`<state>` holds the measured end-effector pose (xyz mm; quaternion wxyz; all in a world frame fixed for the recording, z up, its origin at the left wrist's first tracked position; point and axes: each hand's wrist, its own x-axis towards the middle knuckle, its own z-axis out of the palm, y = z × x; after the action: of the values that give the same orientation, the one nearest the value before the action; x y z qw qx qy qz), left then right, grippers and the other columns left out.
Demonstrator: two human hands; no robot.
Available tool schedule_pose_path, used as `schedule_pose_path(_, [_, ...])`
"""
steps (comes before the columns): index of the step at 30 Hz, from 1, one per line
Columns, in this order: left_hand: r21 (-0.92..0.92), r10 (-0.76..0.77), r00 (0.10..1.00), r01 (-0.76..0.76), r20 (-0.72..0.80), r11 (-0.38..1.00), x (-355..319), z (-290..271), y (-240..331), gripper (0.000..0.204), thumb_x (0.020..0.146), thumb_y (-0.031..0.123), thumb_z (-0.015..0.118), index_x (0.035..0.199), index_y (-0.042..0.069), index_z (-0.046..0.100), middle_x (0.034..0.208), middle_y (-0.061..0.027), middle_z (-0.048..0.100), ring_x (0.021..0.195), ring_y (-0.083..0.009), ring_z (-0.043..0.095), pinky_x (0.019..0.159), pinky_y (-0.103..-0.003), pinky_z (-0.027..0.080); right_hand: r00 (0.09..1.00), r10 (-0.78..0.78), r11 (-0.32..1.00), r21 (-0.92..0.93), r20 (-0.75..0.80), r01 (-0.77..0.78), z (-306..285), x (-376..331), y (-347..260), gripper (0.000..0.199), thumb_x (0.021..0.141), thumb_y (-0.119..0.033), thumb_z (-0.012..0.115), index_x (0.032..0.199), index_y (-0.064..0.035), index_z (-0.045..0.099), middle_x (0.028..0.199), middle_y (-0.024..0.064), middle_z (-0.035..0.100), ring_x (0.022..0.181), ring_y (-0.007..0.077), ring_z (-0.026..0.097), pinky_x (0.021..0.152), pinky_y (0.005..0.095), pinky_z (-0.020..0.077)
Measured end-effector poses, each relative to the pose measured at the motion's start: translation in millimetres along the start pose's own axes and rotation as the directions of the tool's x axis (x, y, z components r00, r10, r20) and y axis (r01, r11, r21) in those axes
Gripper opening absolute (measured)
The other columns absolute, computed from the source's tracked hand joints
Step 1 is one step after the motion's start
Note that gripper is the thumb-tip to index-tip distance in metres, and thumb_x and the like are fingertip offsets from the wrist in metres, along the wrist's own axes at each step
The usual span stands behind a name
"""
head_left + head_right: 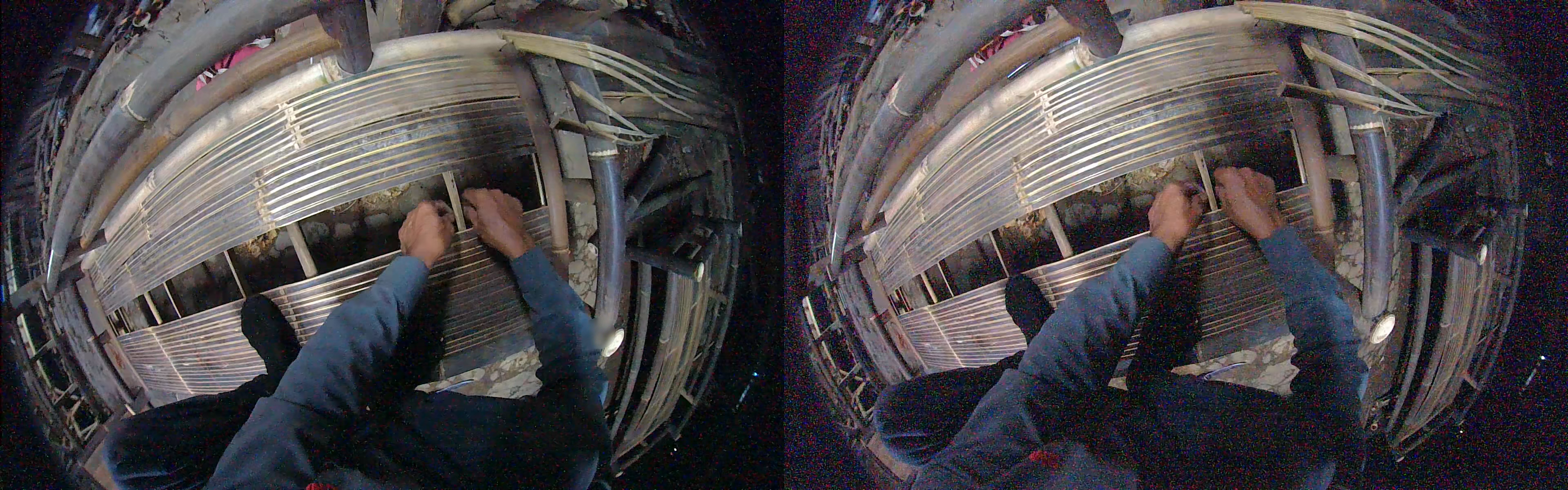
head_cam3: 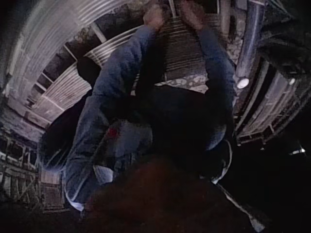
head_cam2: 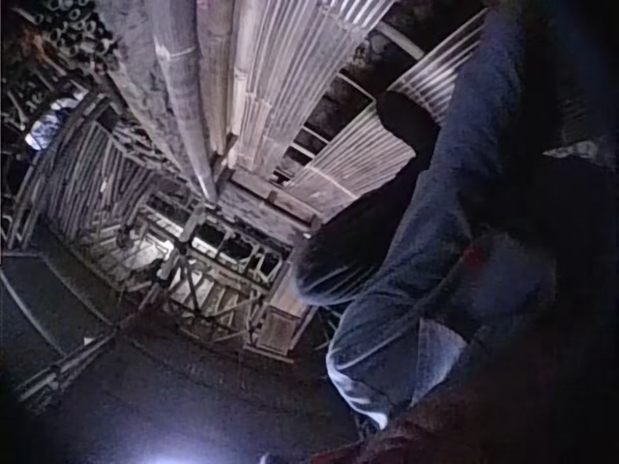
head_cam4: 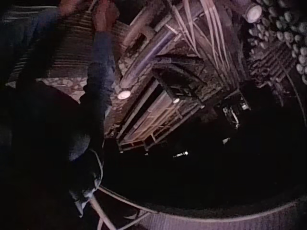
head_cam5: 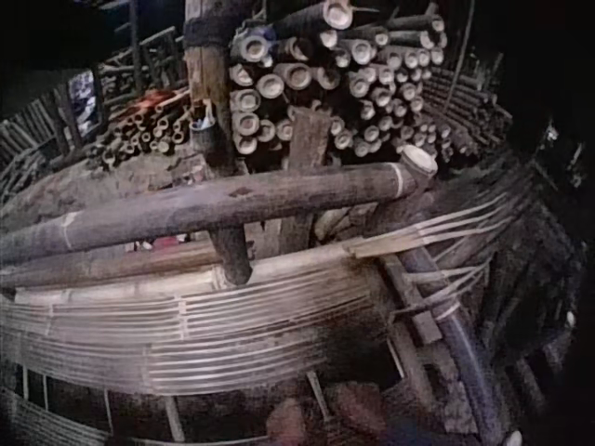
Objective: The person weaves thin bamboo strips into a large frame, securing the strips by threading and tying twine around the bamboo supports.
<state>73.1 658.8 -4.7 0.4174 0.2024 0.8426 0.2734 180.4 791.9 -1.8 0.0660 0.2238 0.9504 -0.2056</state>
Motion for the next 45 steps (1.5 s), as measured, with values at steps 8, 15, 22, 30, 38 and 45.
schedule_pose_path(8, [-0.434,0.412,0.904,-0.419,-0.113,0.798,-5,-2,-36,0.010,0.080,0.012,0.075,0.087,0.004,0.074,0.096,-0.0133,0.063,0.100,-0.0299,0.060,0.093,-0.039,0.047,0.914,0.125,0.259,0.876,0.386,-0.406,-40,-29,-18,0.021,0.089,-0.005,0.061,0.108,0.0001,0.070,0.094,0.0060,0.059,0.075,0.0197,0.064,0.061,0.0282,0.0601])
schedule_pose_path(15, [-0.447,0.473,0.880,-0.410,0.034,0.795,7,-7,-44,0.007,0.084,0.009,0.071,0.087,0.004,0.074,0.096,-0.0108,0.065,0.093,-0.0230,0.061,0.088,-0.036,0.047,0.916,0.387,0.484,0.869,-0.107,-0.103,-98,-97,-17,0.017,0.088,-0.016,0.071,0.092,0.0007,0.069,0.109,0.0119,0.065,0.113,0.0261,0.059,0.104,0.0418,0.0435])
schedule_pose_path(22, [-0.589,0.412,0.911,-0.314,0.035,0.745,-3,6,-22,0.017,0.087,0.013,0.066,0.101,0.005,0.073,0.092,-0.0125,0.067,0.094,-0.0278,0.065,0.086,-0.037,0.051,0.652,0.621,-0.175,0.734,-0.435,0.657,-217,-271,2,0.011,0.101,-0.012,0.054,0.096,-0.0027,0.055,0.091,0.0067,0.055,0.094,0.0182,0.056,0.116,0.0562,0.0345])
schedule_pose_path(30, [-0.242,0.572,0.788,-0.615,-0.229,0.750,-13,-15,-34,0.030,0.083,0.004,0.067,0.113,0.005,0.069,0.102,-0.0175,0.064,0.098,-0.0352,0.062,0.091,-0.043,0.049,0.446,0.872,0.317,0.926,-0.200,-0.205,-220,-382,-24,0.018,0.102,-0.025,0.060,0.097,-0.0089,0.055,0.076,-0.0002,0.047,0.056,0.0105,0.041,0.055,0.0267,0.0449])
schedule_pose_path(38, [0.467,0.540,0.777,-0.366,-0.323,0.805,-42,-62,-37,0.082,0.080,0.016,0.071,0.153,0.007,0.035,0.150,-0.0203,0.040,0.141,-0.0420,0.033,0.116,-0.057,0.024,0.542,0.833,0.411,0.778,-0.110,-0.475,-156,-300,-47,0.031,0.097,-0.028,0.069,0.077,-0.0099,0.054,0.068,-0.0039,0.050,0.054,0.0038,0.043,0.045,0.0211,0.0299])
schedule_pose_path(45, [0.610,0.534,0.753,-0.226,-0.384,0.759,-38,-57,-58,0.066,0.087,0.022,0.064,0.148,0.006,0.043,0.144,-0.0196,0.047,0.137,-0.0361,0.041,0.116,-0.056,0.025,0.870,0.456,0.315,0.881,0.185,-0.352,-104,-137,-92,0.023,0.101,-0.024,0.062,0.086,-0.0060,0.061,0.065,-0.0027,0.051,0.051,0.0050,0.043,0.042,0.0222,0.0343])
